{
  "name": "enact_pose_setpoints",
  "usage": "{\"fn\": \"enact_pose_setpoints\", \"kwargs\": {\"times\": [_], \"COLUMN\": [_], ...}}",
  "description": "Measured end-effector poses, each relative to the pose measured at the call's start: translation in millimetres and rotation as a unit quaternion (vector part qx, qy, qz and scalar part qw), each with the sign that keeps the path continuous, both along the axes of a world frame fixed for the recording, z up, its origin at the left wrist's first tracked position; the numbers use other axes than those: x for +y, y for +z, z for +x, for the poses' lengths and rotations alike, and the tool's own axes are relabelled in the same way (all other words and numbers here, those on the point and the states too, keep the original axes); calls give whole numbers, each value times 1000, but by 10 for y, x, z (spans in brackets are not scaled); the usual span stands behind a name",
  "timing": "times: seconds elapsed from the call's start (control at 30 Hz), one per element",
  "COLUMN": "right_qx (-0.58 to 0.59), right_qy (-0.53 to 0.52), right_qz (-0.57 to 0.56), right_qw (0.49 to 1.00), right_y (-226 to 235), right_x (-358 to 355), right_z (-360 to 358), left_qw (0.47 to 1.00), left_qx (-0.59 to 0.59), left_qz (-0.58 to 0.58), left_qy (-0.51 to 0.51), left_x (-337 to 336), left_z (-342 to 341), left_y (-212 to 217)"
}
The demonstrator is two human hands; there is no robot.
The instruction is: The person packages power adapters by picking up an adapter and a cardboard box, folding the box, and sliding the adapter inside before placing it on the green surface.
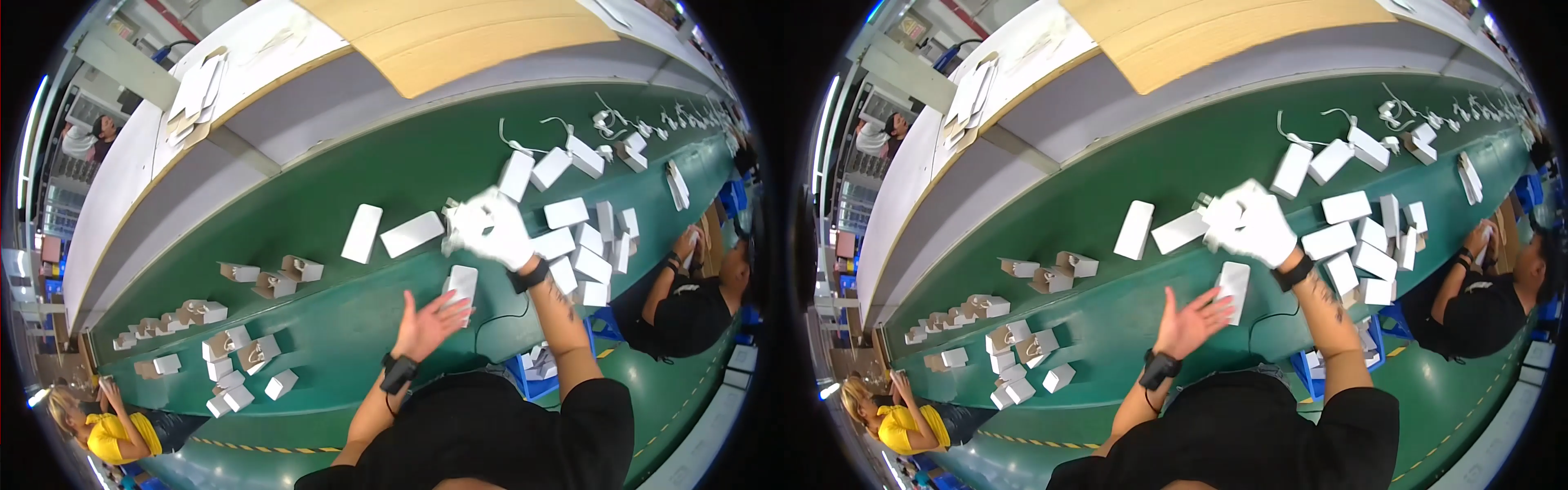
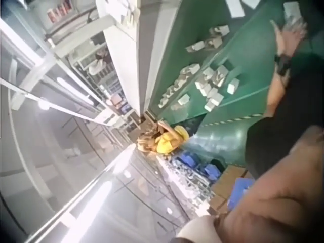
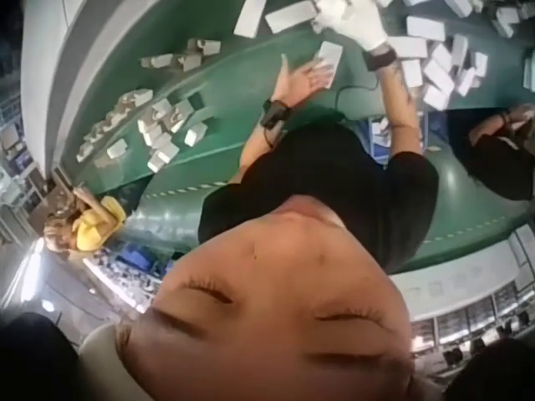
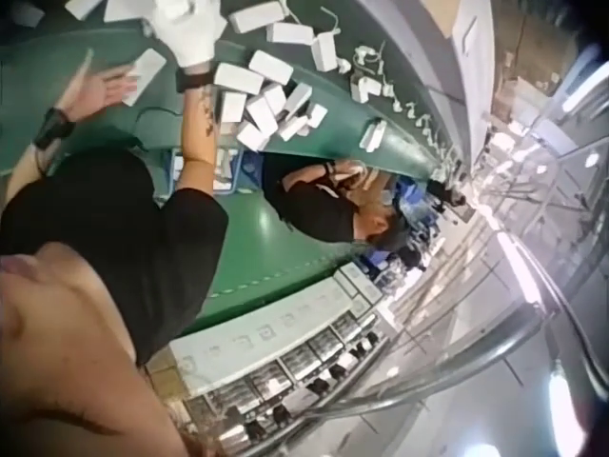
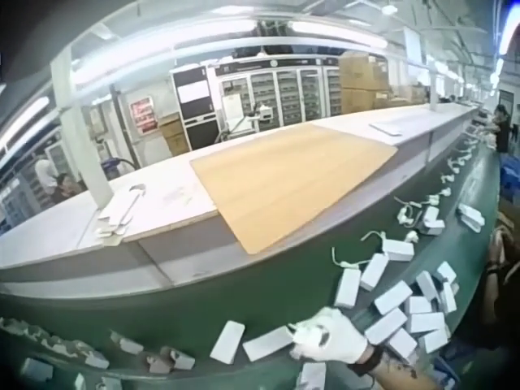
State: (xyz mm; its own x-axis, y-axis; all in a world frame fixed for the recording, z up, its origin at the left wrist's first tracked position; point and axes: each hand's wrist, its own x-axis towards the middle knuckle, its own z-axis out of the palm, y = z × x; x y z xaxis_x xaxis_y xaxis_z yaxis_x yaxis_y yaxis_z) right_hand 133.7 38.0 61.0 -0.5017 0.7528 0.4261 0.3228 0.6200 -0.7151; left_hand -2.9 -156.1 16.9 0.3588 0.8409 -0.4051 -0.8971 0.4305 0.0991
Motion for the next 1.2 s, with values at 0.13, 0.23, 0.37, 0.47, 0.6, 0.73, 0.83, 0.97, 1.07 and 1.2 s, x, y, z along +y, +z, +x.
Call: {"fn": "enact_pose_setpoints", "kwargs": {"times": [0.13, 0.23, 0.37, 0.47, 0.6, 0.73, 0.83, 0.97, 1.07, 1.2], "right_qx": [152, 278, 333, 130, -12, 235, 333, 430, 457, 457], "right_qy": [84, 104, 35, 77, 31, 102, 150, 145, 149, 188], "right_qz": [-173, -331, -550, -439, -30, -495, -565, -692, -719, -677], "right_qw": [969, 896, 765, 886, 999, 830, 740, 561, 502, 545], "right_y": [238, -232, -184, -299, -576, -854, -743, -598, -383, -107], "right_x": [-608, -1064, -1322, -1331, -1278, -1168, -1079, -1099, -1057, -978], "right_z": [262, 356, 354, 292, -121, -129, -57, 138, 166, 210], "left_qw": [992, 964, 968, 989, 937, 910, 554, 168, 361, 681], "left_qx": [-63, -197, -127, 58, 336, 411, 826, 977, 905, 721], "left_qz": [-94, -26, 185, 128, 44, 14, 75, -125, -142, 55], "left_qy": [57, 178, 112, 47, 89, 54, 69, -52, -173, -116], "left_x": [507, 445, 489, 418, 355, 332, 373, 630, 687, 441], "left_z": [466, 303, 81, 30, 100, -197, -680, -1187, -1624, -1722], "left_y": [61, -726, -557, -135, -58, -553, -1211, -1426, -1381, -1194]}}
